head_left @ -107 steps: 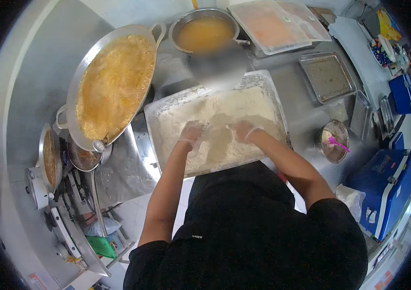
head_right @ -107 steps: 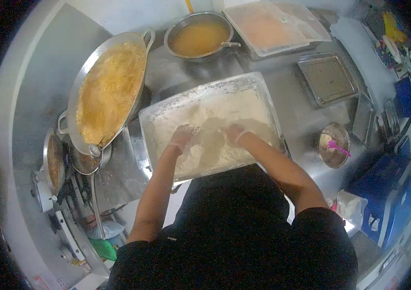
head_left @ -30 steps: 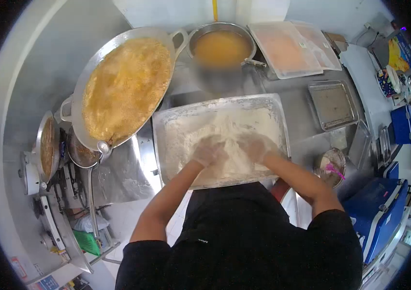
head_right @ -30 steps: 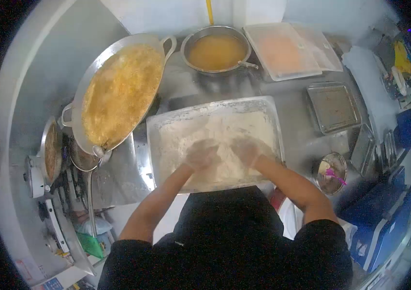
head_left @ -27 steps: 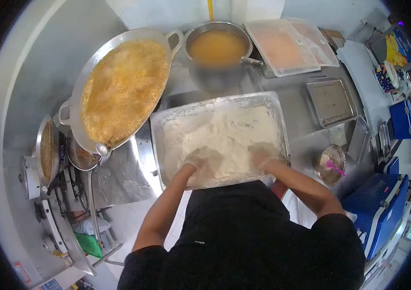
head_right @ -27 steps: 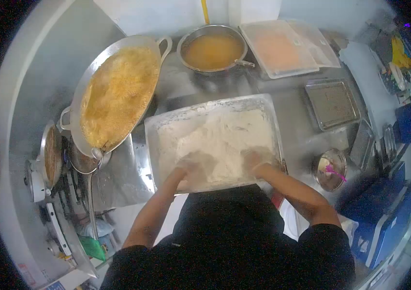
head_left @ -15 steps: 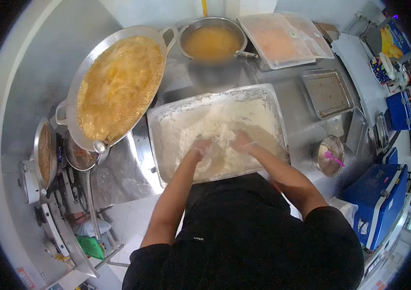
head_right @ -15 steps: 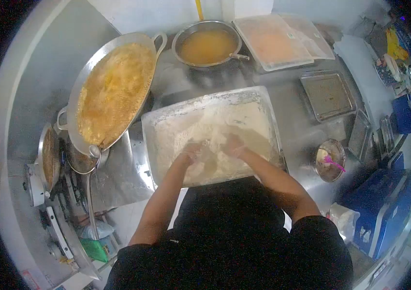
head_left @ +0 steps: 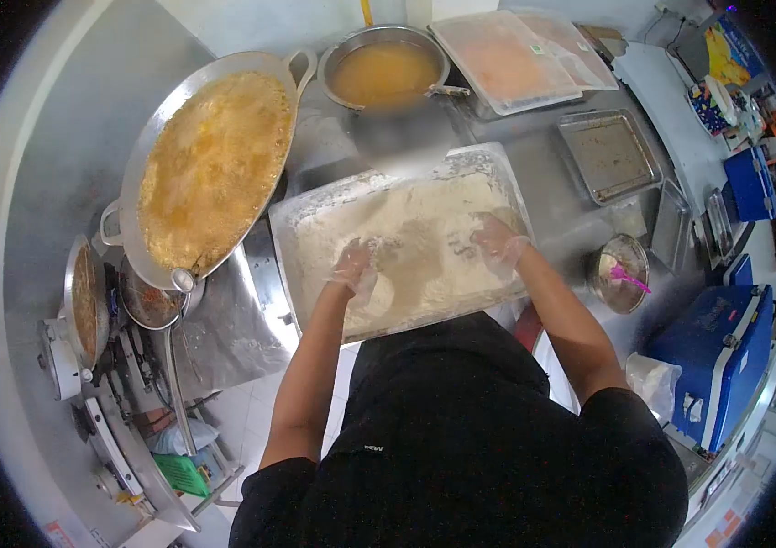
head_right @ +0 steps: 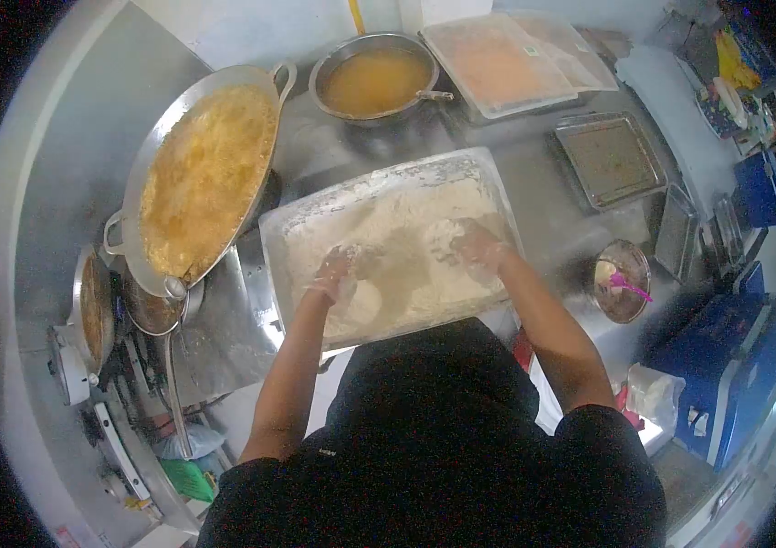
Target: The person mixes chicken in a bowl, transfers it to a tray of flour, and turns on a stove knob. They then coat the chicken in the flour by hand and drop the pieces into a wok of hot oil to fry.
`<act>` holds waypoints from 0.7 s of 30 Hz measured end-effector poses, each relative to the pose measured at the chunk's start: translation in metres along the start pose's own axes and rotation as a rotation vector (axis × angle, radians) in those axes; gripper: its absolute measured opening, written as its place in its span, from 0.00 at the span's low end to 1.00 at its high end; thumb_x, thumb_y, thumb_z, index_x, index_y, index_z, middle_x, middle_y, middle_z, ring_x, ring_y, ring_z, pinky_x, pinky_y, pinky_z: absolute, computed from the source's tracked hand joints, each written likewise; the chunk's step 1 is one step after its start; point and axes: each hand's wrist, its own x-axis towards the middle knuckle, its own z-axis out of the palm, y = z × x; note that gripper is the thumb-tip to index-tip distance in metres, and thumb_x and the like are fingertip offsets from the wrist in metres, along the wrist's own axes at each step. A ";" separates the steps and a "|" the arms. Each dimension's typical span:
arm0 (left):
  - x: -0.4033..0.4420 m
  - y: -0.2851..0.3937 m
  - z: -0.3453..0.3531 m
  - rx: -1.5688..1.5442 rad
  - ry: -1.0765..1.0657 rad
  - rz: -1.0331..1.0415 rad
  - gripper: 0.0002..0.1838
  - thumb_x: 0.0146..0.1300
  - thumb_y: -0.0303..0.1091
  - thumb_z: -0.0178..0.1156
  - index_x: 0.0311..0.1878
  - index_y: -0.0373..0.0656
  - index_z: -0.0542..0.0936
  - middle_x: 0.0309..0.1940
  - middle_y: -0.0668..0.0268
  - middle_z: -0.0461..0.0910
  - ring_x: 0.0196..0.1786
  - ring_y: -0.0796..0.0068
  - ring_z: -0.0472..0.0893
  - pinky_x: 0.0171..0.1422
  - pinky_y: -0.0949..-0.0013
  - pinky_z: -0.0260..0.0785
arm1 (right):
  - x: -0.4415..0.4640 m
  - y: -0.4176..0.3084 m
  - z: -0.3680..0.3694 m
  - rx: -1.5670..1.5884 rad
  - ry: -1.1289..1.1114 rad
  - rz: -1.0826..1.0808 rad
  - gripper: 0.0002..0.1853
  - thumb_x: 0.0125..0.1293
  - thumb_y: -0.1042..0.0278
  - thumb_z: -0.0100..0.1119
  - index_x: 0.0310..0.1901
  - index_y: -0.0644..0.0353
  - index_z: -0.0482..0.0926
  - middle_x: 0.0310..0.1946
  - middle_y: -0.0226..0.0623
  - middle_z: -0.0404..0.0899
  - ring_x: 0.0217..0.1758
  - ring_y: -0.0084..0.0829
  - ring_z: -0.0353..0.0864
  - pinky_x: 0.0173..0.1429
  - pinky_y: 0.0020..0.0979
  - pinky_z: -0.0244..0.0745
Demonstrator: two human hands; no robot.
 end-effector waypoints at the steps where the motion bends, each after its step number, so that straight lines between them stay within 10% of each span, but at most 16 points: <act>1: 0.000 0.000 0.004 -0.322 -0.003 -0.037 0.28 0.52 0.28 0.53 0.60 0.54 0.72 0.61 0.67 0.73 0.66 0.66 0.66 0.70 0.57 0.54 | -0.015 -0.039 -0.008 0.380 0.079 0.077 0.19 0.63 0.67 0.50 0.54 0.68 0.73 0.50 0.50 0.76 0.47 0.38 0.79 0.54 0.33 0.73; 6: -0.004 0.032 -0.009 -1.477 0.095 -0.377 0.24 0.67 0.35 0.53 0.63 0.39 0.62 0.49 0.58 0.79 0.48 0.73 0.80 0.47 0.74 0.74 | -0.003 -0.029 0.010 0.300 0.172 -0.132 0.18 0.62 0.69 0.53 0.52 0.67 0.74 0.45 0.43 0.79 0.47 0.31 0.79 0.53 0.32 0.73; 8: -0.004 0.045 -0.011 -1.586 0.148 -0.365 0.25 0.65 0.31 0.55 0.63 0.38 0.62 0.48 0.59 0.79 0.48 0.75 0.80 0.44 0.75 0.75 | -0.002 -0.054 0.005 0.519 0.022 0.183 0.16 0.61 0.68 0.55 0.49 0.67 0.75 0.43 0.43 0.81 0.47 0.33 0.79 0.51 0.33 0.73; 14: -0.013 0.053 -0.028 -1.371 0.130 -0.197 0.22 0.61 0.23 0.56 0.59 0.35 0.66 0.49 0.58 0.79 0.49 0.74 0.80 0.47 0.73 0.75 | 0.031 0.023 0.073 -0.149 0.051 0.321 0.15 0.56 0.68 0.53 0.46 0.60 0.79 0.44 0.49 0.80 0.49 0.48 0.78 0.55 0.40 0.71; 21: -0.012 0.040 -0.002 -1.418 0.294 -0.406 0.13 0.60 0.23 0.57 0.49 0.31 0.74 0.43 0.57 0.82 0.43 0.71 0.82 0.46 0.71 0.77 | 0.026 -0.049 0.055 -0.326 0.206 0.290 0.13 0.60 0.64 0.49 0.39 0.61 0.80 0.37 0.51 0.80 0.45 0.49 0.79 0.53 0.46 0.69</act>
